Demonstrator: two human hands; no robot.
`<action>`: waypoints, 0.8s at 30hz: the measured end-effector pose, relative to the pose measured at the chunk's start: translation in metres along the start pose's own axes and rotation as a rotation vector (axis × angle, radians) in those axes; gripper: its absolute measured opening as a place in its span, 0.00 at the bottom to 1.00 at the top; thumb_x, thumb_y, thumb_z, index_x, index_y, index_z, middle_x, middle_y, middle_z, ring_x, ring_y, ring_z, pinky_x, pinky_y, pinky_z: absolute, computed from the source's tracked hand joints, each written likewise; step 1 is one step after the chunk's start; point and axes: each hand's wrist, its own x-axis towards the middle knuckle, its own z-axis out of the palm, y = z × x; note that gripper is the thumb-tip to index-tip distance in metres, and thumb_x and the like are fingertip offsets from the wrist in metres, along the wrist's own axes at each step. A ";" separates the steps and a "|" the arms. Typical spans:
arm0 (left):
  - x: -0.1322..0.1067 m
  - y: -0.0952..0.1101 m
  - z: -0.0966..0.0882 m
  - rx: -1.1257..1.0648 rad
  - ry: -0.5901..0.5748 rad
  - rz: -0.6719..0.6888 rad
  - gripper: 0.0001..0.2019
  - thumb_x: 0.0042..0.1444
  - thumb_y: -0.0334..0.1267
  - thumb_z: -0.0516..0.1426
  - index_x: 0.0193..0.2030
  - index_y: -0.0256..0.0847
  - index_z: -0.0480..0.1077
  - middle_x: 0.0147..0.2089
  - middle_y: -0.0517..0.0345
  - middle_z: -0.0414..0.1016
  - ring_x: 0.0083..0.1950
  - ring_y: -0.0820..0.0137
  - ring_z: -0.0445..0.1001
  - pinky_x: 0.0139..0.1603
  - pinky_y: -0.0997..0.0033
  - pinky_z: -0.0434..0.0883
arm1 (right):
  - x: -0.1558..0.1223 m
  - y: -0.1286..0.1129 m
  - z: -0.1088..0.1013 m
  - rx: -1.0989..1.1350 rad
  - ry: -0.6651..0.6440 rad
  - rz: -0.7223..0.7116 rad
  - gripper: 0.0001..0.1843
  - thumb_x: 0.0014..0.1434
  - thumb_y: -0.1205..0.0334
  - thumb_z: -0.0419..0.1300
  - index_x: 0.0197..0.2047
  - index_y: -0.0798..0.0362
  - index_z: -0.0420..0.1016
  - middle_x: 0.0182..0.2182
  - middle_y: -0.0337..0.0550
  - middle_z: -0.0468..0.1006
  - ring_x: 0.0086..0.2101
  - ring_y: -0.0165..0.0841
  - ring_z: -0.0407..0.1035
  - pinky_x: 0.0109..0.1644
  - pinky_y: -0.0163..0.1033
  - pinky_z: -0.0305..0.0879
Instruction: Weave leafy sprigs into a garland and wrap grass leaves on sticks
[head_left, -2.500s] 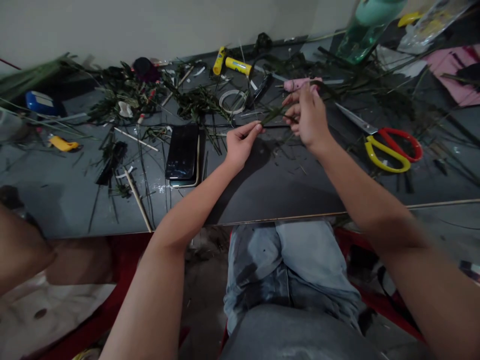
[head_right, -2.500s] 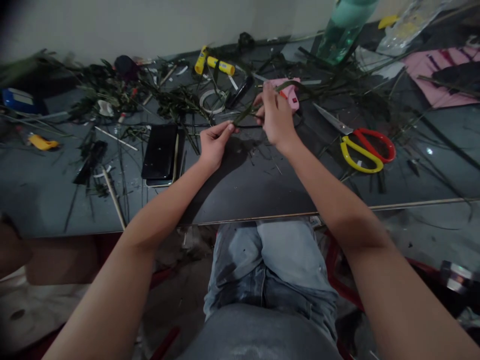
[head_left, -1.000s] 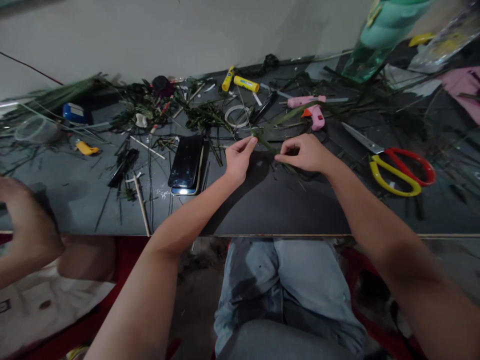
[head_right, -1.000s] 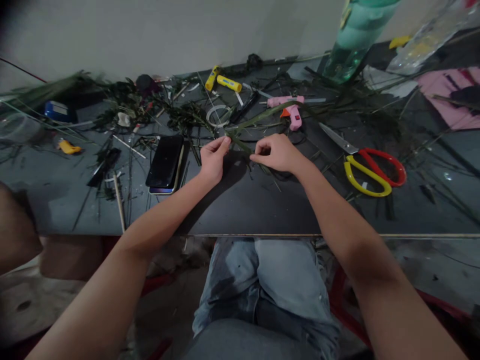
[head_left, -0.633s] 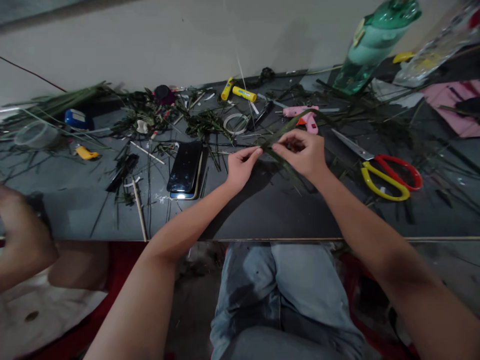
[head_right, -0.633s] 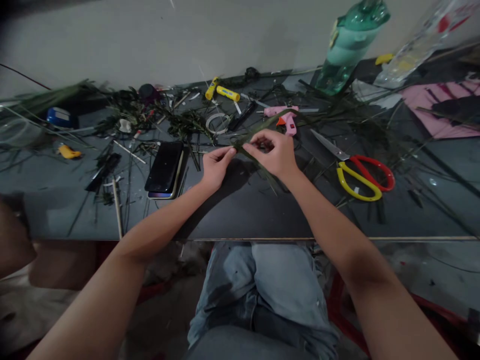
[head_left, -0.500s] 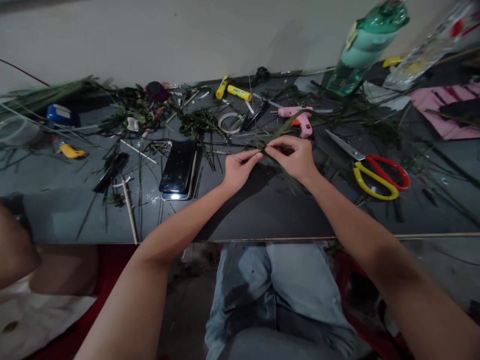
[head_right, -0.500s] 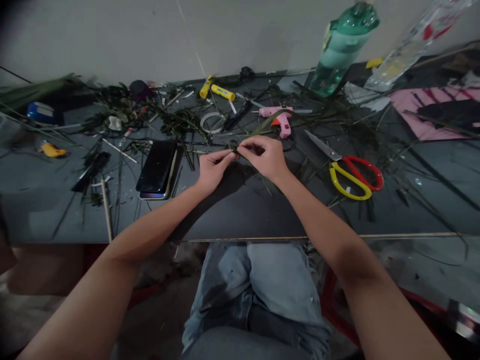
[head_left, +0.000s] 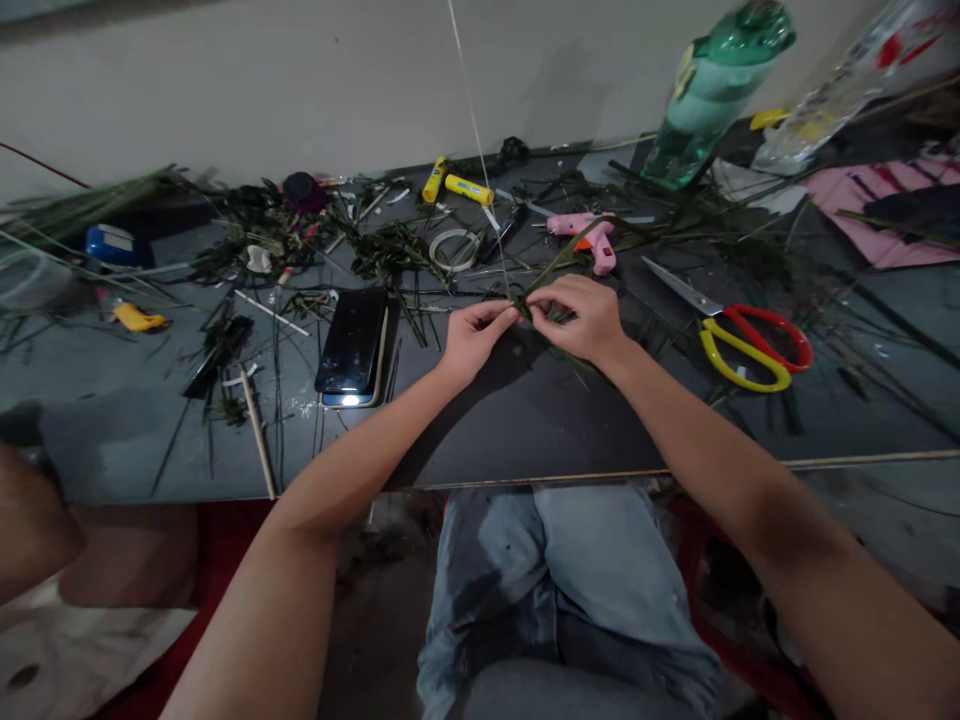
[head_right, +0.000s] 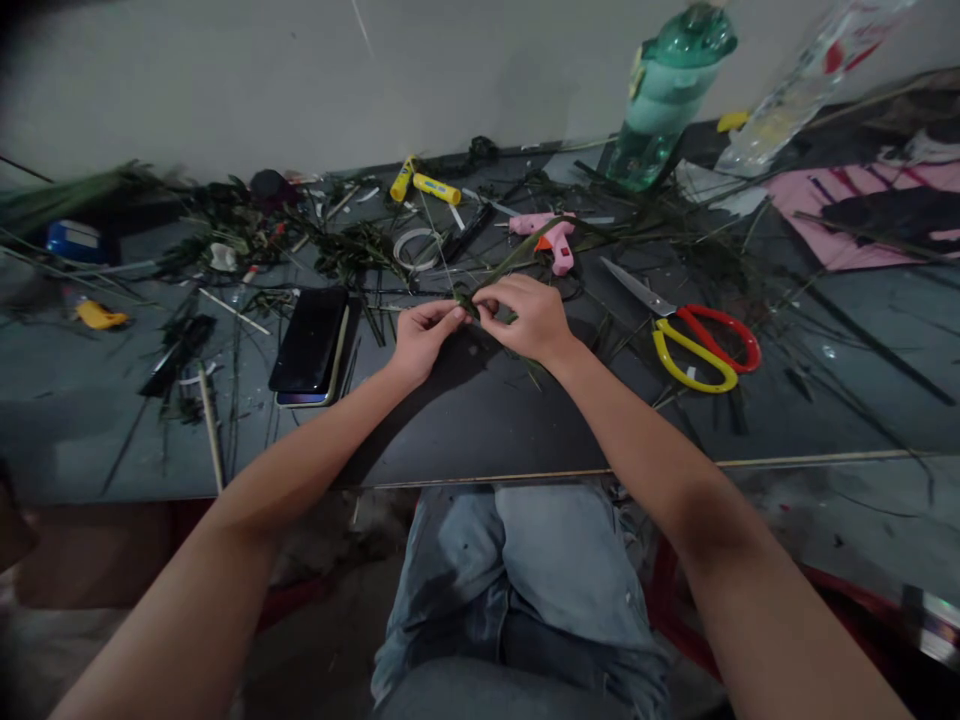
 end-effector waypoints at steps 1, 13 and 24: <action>0.000 0.001 0.000 -0.011 -0.008 -0.006 0.20 0.45 0.58 0.71 0.33 0.44 0.83 0.32 0.56 0.84 0.34 0.71 0.79 0.43 0.67 0.77 | -0.001 0.001 0.001 -0.018 0.002 -0.012 0.12 0.61 0.57 0.58 0.38 0.49 0.83 0.28 0.44 0.80 0.30 0.35 0.71 0.40 0.42 0.68; 0.000 0.004 -0.002 -0.052 -0.060 -0.078 0.21 0.42 0.60 0.71 0.33 0.44 0.83 0.34 0.56 0.85 0.35 0.71 0.80 0.46 0.67 0.78 | -0.001 -0.011 -0.005 0.037 0.014 0.017 0.13 0.61 0.53 0.59 0.32 0.49 0.82 0.25 0.44 0.78 0.25 0.32 0.68 0.35 0.40 0.65; 0.002 0.002 -0.002 -0.033 0.064 -0.063 0.18 0.44 0.57 0.71 0.33 0.44 0.84 0.33 0.55 0.86 0.33 0.70 0.79 0.46 0.64 0.78 | 0.013 -0.005 -0.031 0.299 0.174 0.333 0.16 0.56 0.46 0.64 0.35 0.51 0.75 0.29 0.43 0.75 0.25 0.30 0.63 0.31 0.40 0.64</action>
